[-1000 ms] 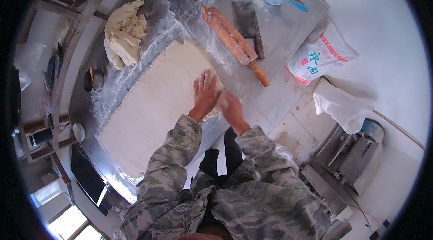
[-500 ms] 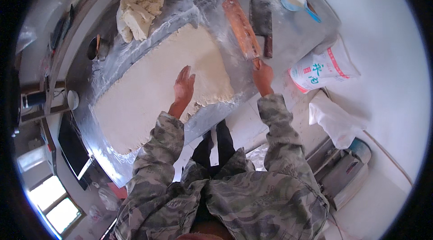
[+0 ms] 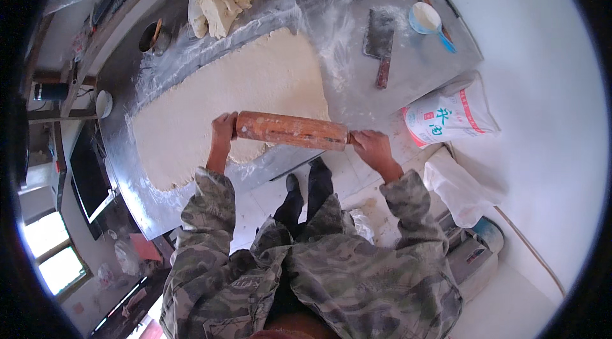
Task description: The person rolls out a large piece of dough with a wooden rolling pin on a metal table and then cuts the dough into strips using a metal scraper.
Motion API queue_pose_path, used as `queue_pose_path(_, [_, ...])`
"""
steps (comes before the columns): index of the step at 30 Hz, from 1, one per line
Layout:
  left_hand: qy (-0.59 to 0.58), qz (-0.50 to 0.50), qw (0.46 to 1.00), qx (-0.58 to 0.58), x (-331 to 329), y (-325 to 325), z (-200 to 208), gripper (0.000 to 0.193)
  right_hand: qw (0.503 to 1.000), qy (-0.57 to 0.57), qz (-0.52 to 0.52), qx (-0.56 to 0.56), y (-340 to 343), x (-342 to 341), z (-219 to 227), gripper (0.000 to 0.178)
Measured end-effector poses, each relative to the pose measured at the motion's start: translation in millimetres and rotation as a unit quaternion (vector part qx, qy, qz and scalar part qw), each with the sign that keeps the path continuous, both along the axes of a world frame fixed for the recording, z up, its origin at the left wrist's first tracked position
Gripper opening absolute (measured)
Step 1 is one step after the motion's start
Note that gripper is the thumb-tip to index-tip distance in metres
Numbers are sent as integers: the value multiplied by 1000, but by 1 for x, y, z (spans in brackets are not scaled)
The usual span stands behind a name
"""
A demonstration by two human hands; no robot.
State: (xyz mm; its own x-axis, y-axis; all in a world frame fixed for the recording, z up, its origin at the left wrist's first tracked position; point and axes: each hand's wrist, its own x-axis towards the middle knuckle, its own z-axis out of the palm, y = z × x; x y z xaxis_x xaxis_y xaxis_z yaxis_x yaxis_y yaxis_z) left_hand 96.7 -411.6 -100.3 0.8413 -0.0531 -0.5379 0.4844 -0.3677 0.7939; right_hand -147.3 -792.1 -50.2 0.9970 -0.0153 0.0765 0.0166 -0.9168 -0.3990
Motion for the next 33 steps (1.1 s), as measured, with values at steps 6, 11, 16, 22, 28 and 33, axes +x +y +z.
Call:
queue_pose_path(6, [-277,-141,860,405,-28,18,-69,30,1000,-2,15,11,-32,70,-61,32])
queue_pose_path(11, [-384,-160,809,416,-7,-8,-62,30,999,-11,-37,-22,-35,55,-101,35])
queue_pose_path(16, [-305,-153,834,434,-46,26,-96,49,999,3,-22,-28,-35,67,-105,39])
queue_pose_path(22, [-282,-161,827,458,-13,5,-92,57,999,13,-50,-18,-48,117,-106,38])
queue_pose_path(28, [-260,-156,831,467,-17,8,-86,61,999,-40,-29,-23,-49,105,-114,35])
queue_pose_path(33, [-273,-114,833,468,8,-4,-86,58,998,-32,-38,-32,-53,138,-110,33])
